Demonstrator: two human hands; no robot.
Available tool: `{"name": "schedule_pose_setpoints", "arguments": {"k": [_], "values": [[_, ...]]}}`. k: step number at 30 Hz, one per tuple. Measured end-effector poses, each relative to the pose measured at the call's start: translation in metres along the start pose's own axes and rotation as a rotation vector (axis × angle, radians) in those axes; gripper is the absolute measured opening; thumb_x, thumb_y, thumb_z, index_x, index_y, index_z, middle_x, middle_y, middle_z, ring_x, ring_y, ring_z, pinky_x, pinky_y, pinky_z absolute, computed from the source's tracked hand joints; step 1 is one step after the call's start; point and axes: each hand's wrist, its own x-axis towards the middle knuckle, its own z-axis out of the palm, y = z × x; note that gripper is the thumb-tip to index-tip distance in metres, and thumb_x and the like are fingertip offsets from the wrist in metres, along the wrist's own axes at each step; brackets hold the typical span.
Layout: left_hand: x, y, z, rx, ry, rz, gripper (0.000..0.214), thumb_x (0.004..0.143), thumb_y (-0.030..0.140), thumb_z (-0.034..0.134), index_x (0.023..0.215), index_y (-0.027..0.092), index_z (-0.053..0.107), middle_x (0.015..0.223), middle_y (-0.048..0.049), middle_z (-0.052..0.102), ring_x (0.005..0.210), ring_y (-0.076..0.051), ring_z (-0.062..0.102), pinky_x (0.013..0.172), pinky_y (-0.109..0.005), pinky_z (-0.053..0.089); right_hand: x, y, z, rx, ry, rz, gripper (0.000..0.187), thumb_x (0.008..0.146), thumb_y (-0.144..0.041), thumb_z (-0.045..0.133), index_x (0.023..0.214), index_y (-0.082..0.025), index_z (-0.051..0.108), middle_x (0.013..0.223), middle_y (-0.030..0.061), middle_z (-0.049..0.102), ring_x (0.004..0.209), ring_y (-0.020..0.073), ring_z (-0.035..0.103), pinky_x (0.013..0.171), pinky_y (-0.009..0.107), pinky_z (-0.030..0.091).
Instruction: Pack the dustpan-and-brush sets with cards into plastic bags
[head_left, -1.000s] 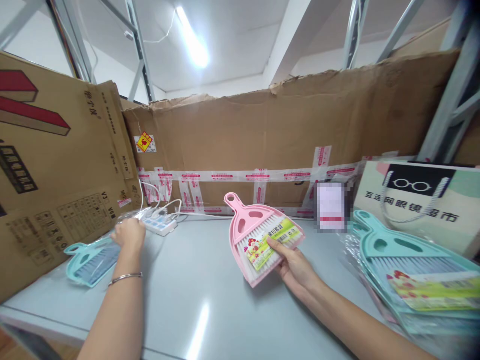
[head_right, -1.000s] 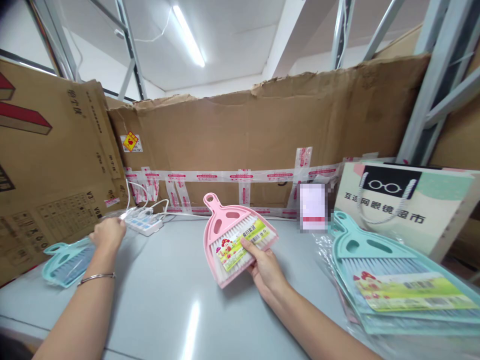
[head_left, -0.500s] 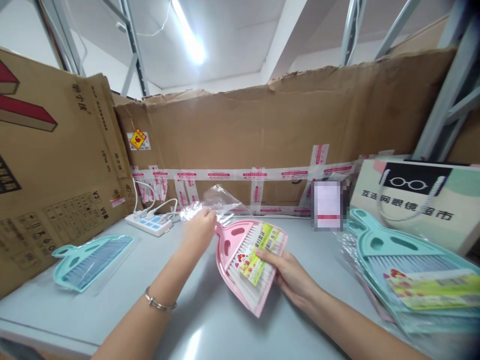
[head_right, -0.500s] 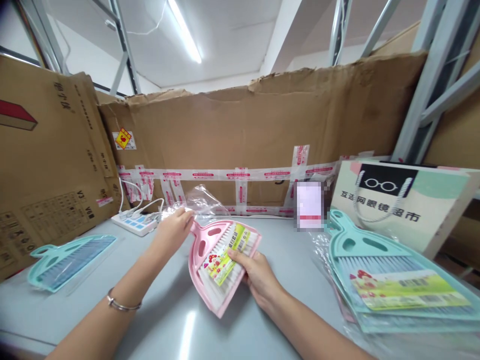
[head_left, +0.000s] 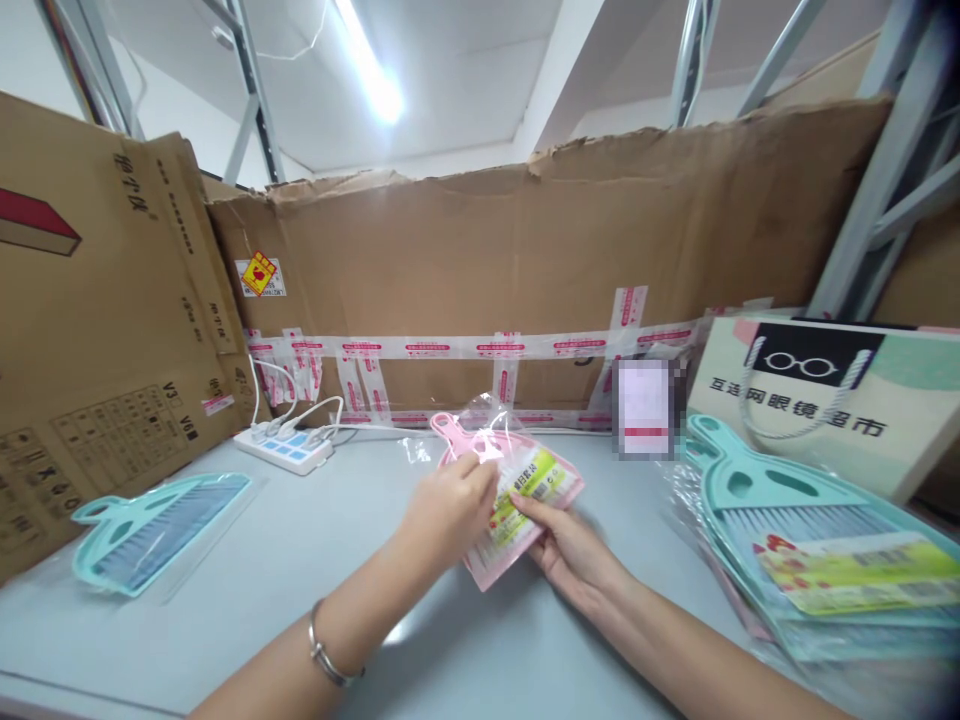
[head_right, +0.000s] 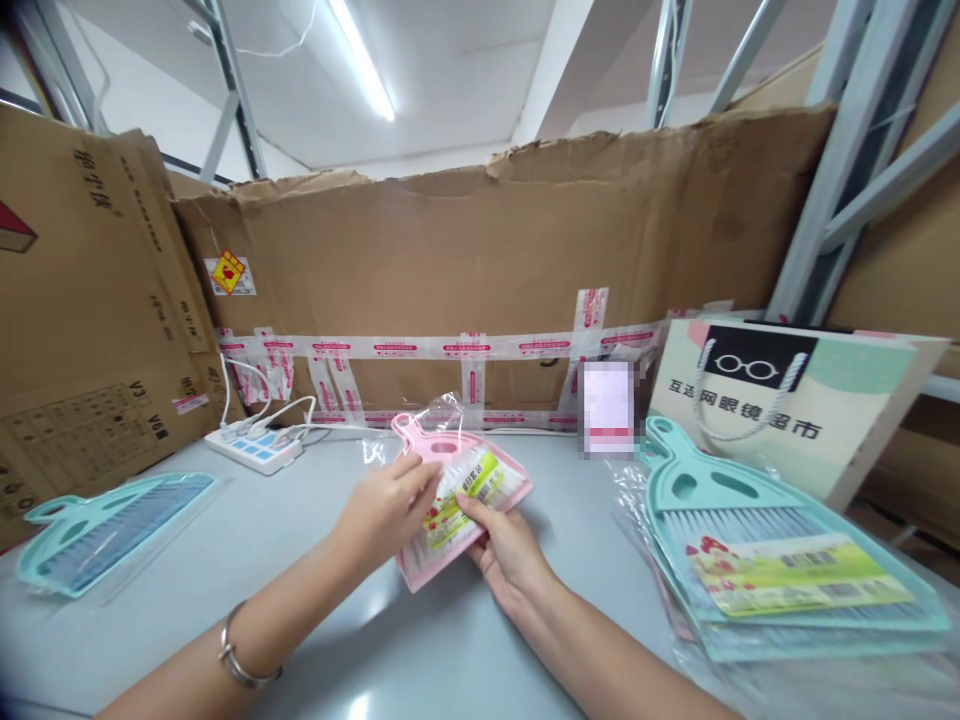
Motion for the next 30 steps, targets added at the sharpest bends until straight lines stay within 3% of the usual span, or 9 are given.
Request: {"name": "schedule_pose_setpoints", "arguments": {"k": [4, 9, 13, 16, 20, 23, 25, 27, 30], "values": [[0.003, -0.012, -0.003, -0.088, -0.045, -0.155, 0.024, 0.087, 0.023, 0.039, 0.092, 0.019, 0.062, 0.084, -0.0047, 0.064, 0.07, -0.015, 0.06, 0.06, -0.025, 0.043, -0.009, 0.005, 0.003, -0.062, -0.107, 0.044, 0.032, 0.055, -0.005, 0.07, 0.085, -0.012, 0.063, 0.078, 0.0065, 0.071, 0.077, 0.0201, 0.067, 0.074, 0.029, 0.053], [0.001, -0.008, 0.002, -0.079, -0.121, -0.145, 0.024, 0.086, 0.021, 0.039, 0.086, 0.02, 0.062, 0.079, -0.0037, 0.063, 0.071, -0.016, 0.06, 0.06, -0.025, 0.044, -0.012, 0.01, 0.005, -0.052, -0.25, 0.084, 0.039, 0.05, -0.002, 0.066, 0.087, -0.014, 0.062, 0.079, 0.0036, 0.07, 0.084, 0.0217, 0.065, 0.084, 0.034, 0.048], [-0.002, -0.005, 0.005, -0.022, -0.084, -0.117, 0.022, 0.086, 0.02, 0.04, 0.086, 0.019, 0.061, 0.08, -0.0042, 0.063, 0.069, -0.016, 0.06, 0.057, -0.025, 0.043, -0.012, 0.008, 0.006, -0.014, -0.292, 0.107, 0.047, 0.047, 0.002, 0.061, 0.091, -0.016, 0.061, 0.081, 0.0012, 0.07, 0.087, 0.0204, 0.064, 0.087, 0.032, 0.046], [-0.003, -0.003, 0.005, 0.016, -0.038, -0.034, 0.02, 0.085, 0.017, 0.04, 0.084, 0.018, 0.06, 0.075, -0.0035, 0.062, 0.063, -0.015, 0.059, 0.051, -0.024, 0.04, -0.009, 0.009, 0.005, -0.005, -0.212, 0.1, 0.041, 0.048, 0.002, 0.06, 0.084, -0.016, 0.061, 0.075, 0.0003, 0.069, 0.083, 0.0199, 0.065, 0.081, 0.03, 0.049], [-0.004, 0.006, 0.005, 0.015, -0.068, 0.249, 0.021, 0.085, 0.017, 0.04, 0.076, 0.016, 0.059, 0.064, -0.0023, 0.057, 0.054, -0.013, 0.055, 0.043, -0.023, 0.034, -0.002, 0.012, 0.0, -0.026, -0.026, 0.089, 0.025, 0.053, -0.001, 0.059, 0.072, -0.017, 0.059, 0.059, -0.0013, 0.066, 0.065, 0.0164, 0.064, 0.066, 0.026, 0.052], [-0.004, 0.01, 0.002, -0.079, -0.053, 0.309, 0.021, 0.087, 0.025, 0.041, 0.083, 0.016, 0.06, 0.065, -0.0026, 0.056, 0.057, -0.014, 0.054, 0.046, -0.024, 0.037, 0.001, 0.01, -0.003, -0.016, 0.038, 0.05, 0.019, 0.056, -0.001, 0.059, 0.068, -0.017, 0.059, 0.053, -0.0027, 0.063, 0.05, 0.0113, 0.059, 0.052, 0.02, 0.049], [-0.003, 0.007, -0.003, -0.197, 0.044, 0.249, 0.023, 0.086, 0.031, 0.044, 0.094, 0.017, 0.059, 0.073, -0.0044, 0.058, 0.066, -0.015, 0.056, 0.055, -0.025, 0.043, 0.001, 0.005, -0.002, 0.011, 0.056, 0.026, 0.017, 0.058, -0.003, 0.061, 0.069, -0.016, 0.06, 0.058, -0.0015, 0.065, 0.05, 0.0107, 0.059, 0.049, 0.019, 0.049], [-0.002, -0.002, -0.009, -0.329, 0.21, 0.101, 0.023, 0.086, 0.032, 0.046, 0.1, 0.018, 0.057, 0.081, -0.0056, 0.058, 0.077, -0.016, 0.056, 0.068, -0.028, 0.045, 0.001, -0.001, -0.001, 0.035, 0.069, 0.01, 0.02, 0.058, -0.004, 0.065, 0.074, -0.016, 0.062, 0.068, 0.0008, 0.069, 0.058, 0.0128, 0.063, 0.053, 0.02, 0.052], [0.002, -0.019, -0.014, -0.501, 0.502, -0.353, 0.028, 0.083, 0.035, 0.05, 0.108, 0.02, 0.049, 0.1, -0.0076, 0.054, 0.094, -0.017, 0.052, 0.083, -0.032, 0.042, 0.001, -0.008, 0.0, 0.07, 0.113, -0.018, 0.027, 0.057, -0.003, 0.068, 0.08, -0.018, 0.062, 0.078, 0.0015, 0.071, 0.07, 0.0152, 0.067, 0.06, 0.021, 0.055]]}}
